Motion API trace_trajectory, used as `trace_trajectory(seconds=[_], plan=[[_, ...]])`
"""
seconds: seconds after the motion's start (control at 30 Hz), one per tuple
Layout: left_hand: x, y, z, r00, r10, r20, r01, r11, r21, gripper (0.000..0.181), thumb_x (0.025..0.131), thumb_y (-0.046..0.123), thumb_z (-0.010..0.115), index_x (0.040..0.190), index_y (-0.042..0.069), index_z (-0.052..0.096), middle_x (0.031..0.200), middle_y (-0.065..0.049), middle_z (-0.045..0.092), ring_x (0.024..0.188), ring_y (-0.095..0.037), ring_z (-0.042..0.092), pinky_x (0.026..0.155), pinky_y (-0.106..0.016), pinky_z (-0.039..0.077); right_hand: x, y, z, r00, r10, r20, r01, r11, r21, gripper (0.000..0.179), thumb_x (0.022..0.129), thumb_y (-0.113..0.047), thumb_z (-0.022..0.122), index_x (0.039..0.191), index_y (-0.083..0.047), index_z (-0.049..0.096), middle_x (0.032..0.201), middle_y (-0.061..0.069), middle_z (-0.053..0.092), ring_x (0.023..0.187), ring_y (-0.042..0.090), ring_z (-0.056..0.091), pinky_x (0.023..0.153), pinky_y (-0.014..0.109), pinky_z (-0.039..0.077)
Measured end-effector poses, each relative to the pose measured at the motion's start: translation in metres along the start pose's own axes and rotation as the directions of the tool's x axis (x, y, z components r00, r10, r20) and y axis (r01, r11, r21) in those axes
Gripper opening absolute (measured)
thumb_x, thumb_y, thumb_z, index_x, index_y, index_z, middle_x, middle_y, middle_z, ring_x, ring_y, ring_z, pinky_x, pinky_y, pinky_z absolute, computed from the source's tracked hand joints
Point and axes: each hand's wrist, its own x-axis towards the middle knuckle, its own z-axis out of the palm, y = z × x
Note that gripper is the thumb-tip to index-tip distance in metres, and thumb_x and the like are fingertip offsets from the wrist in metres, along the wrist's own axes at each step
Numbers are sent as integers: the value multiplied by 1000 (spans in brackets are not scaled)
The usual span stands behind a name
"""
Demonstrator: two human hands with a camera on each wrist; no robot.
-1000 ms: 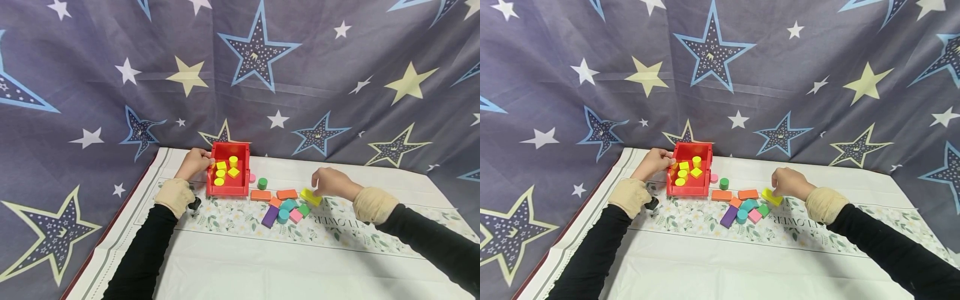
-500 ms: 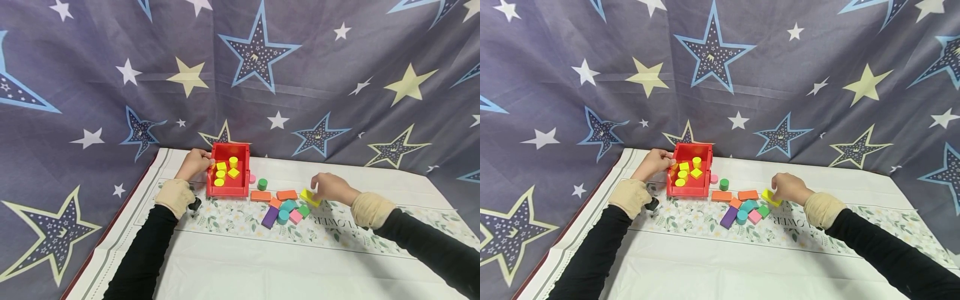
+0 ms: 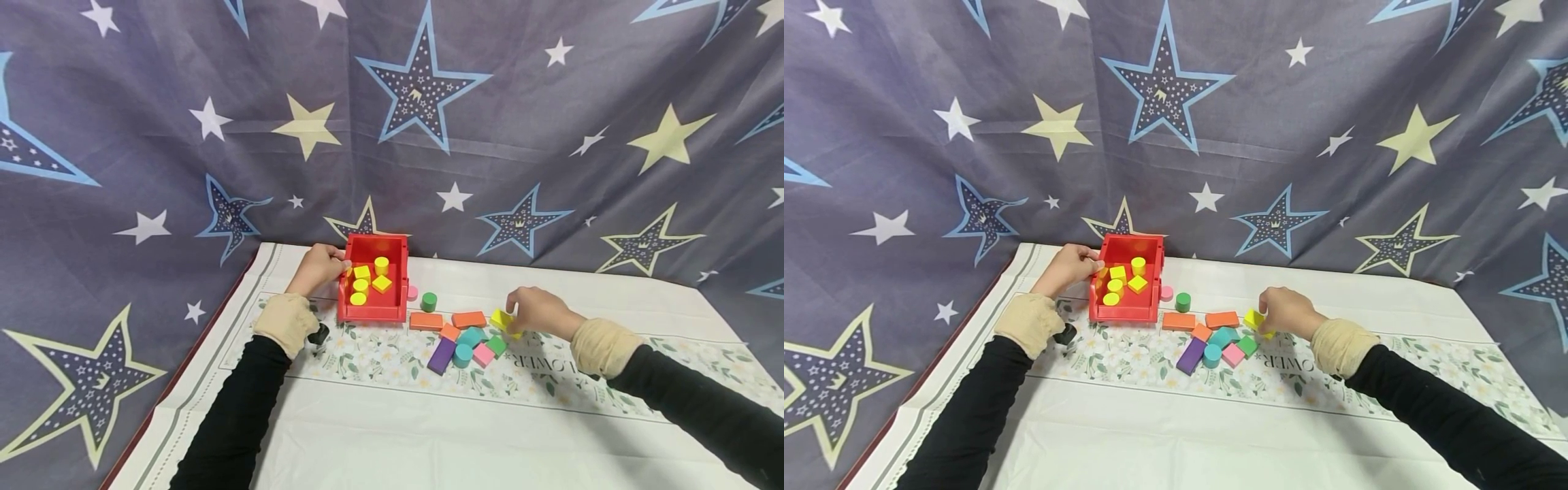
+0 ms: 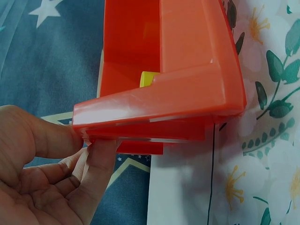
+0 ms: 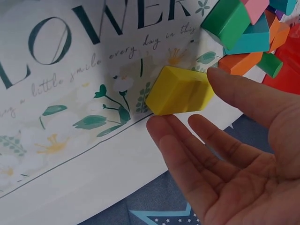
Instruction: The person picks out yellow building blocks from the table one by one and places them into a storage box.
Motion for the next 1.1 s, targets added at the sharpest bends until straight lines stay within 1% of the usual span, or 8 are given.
trace_trajectory(seconds=[0.13,0.33,0.6,0.9,1.1], plan=[[0,0,0,1000,-4,2,4,1000,-12,32,99,19,65,121,-5,65,113,-21,69,94,-28,68,89,-39,57,0,0,1,1000,-10,-6,10,1000,-1,34,76,-16,85,104,-1,73,90,9,73,77,21,64,76,43,57],[0,0,1,1000,-11,1,11,1000,-26,32,100,19,65,122,-4,64,115,-22,69,96,-29,69,92,-41,58,1,2,3,1000,-17,-14,17,1000,1,33,76,-15,84,104,-1,73,90,10,72,78,22,64,74,42,56],[0,0,1,1000,-18,-3,18,1000,-8,32,100,20,64,122,-4,65,114,-21,69,93,-27,68,88,-39,58,4,4,7,999,-16,-31,16,1000,-5,35,75,-15,85,105,-1,73,93,11,73,80,23,65,76,44,56],[-1,2,1,1000,-30,-1,30,999,-16,32,100,20,65,121,-4,65,113,-20,68,90,-25,68,87,-37,58,2,3,7,999,-19,-46,18,1000,-24,34,75,-12,86,104,1,73,94,13,74,82,25,66,75,45,56],[-2,3,0,1000,-26,-1,26,1000,-12,32,100,19,64,121,-4,64,112,-20,67,92,-26,67,88,-38,58,4,3,10,999,-3,-49,2,1000,-26,33,75,-12,85,103,0,74,96,13,74,83,25,66,76,45,57]])
